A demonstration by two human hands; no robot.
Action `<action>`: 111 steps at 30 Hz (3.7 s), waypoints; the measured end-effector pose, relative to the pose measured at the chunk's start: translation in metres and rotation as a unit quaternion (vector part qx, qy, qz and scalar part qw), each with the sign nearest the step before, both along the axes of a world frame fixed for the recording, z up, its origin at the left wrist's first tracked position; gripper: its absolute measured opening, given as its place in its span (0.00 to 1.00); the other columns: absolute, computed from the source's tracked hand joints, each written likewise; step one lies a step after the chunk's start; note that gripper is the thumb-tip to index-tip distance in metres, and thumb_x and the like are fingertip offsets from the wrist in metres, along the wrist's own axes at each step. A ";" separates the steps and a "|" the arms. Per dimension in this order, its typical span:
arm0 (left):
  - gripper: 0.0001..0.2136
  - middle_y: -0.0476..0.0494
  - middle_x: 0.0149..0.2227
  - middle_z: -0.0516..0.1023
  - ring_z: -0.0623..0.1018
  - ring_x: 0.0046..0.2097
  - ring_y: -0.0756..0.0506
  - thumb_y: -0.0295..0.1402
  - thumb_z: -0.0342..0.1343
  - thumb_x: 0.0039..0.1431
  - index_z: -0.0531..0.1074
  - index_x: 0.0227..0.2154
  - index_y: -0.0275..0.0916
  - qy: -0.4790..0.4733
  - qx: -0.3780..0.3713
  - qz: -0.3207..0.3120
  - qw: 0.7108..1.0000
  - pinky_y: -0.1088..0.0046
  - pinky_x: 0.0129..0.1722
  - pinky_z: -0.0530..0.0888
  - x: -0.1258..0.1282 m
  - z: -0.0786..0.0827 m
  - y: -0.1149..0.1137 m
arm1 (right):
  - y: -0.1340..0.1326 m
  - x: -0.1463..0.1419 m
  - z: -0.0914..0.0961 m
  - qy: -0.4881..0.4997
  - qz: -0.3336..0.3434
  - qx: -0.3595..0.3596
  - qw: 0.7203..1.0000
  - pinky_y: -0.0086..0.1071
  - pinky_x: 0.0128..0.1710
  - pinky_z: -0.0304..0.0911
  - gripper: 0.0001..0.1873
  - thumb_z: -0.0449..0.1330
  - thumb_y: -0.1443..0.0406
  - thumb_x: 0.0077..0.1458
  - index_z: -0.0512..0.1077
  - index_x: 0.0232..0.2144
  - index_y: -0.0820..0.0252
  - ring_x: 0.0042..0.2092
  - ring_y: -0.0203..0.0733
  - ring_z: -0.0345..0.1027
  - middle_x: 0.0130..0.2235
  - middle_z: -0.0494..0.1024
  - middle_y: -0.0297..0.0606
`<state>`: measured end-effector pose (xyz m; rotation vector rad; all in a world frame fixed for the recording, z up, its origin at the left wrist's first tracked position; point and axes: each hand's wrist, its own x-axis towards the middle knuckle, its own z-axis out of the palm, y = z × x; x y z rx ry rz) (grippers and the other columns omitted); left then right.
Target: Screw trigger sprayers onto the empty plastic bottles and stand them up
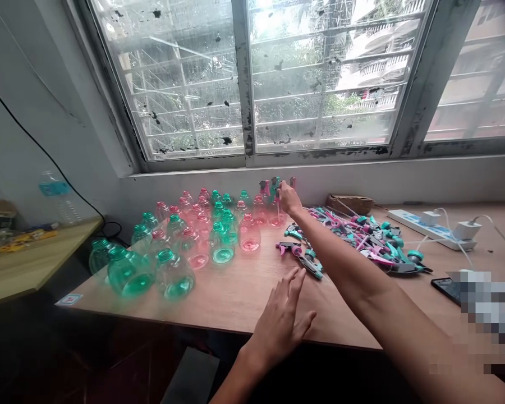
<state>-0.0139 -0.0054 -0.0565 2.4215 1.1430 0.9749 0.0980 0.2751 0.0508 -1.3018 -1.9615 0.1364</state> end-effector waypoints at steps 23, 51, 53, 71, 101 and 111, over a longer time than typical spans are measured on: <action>0.41 0.32 0.62 0.65 0.68 0.59 0.25 0.46 0.62 0.57 0.48 0.66 0.38 -0.108 0.271 0.544 0.787 0.40 0.56 0.66 -0.138 0.069 0.010 | -0.221 0.107 -0.117 -0.133 0.038 0.022 0.990 0.59 0.65 0.46 0.28 0.53 0.54 0.66 0.58 0.64 0.57 0.67 0.59 0.52 0.66 0.62 0.51; 0.36 0.39 0.57 0.65 0.70 0.58 0.34 0.34 0.58 0.60 0.46 0.67 0.51 0.028 0.050 0.163 0.985 0.53 0.55 0.71 -0.022 0.001 0.017 | -0.331 0.163 -0.053 0.585 0.008 0.044 0.810 0.41 0.33 0.62 0.20 0.46 0.57 0.66 0.76 0.33 0.52 0.30 0.49 0.64 0.27 0.72 0.39; 0.36 0.39 0.58 0.62 0.70 0.58 0.35 0.31 0.57 0.60 0.46 0.67 0.53 0.032 0.064 0.161 0.984 0.53 0.55 0.71 -0.022 0.000 0.018 | -0.337 0.160 -0.051 0.580 0.010 0.038 0.813 0.42 0.34 0.62 0.20 0.46 0.57 0.66 0.76 0.33 0.52 0.30 0.49 0.64 0.27 0.73 0.40; 0.41 0.36 0.67 0.58 0.60 0.67 0.32 0.46 0.58 0.62 0.39 0.69 0.49 0.081 0.048 0.061 0.994 0.48 0.65 0.58 -0.023 0.004 0.014 | -0.281 0.151 -0.111 0.440 0.086 -0.171 0.877 0.42 0.45 0.66 0.14 0.64 0.54 0.59 0.78 0.36 0.60 0.39 0.49 0.73 0.33 0.81 0.40; 0.50 0.45 0.70 0.55 0.60 0.68 0.34 0.46 0.68 0.50 0.42 0.69 0.54 0.032 -0.140 -0.011 0.990 0.56 0.65 0.62 -0.026 0.021 0.006 | -0.278 0.168 -0.116 0.351 0.233 -0.329 0.845 0.34 0.34 0.66 0.17 0.65 0.53 0.57 0.71 0.40 0.60 0.32 0.42 0.72 0.30 0.78 0.34; 0.34 0.40 0.70 0.54 0.59 0.68 0.35 0.50 0.48 0.67 0.43 0.70 0.47 0.064 -0.138 -0.015 0.988 0.52 0.66 0.58 -0.032 0.019 0.009 | -0.279 0.167 -0.111 0.323 0.208 -0.328 0.863 0.32 0.30 0.64 0.19 0.69 0.53 0.52 0.71 0.37 0.59 0.31 0.41 0.72 0.29 0.77 0.32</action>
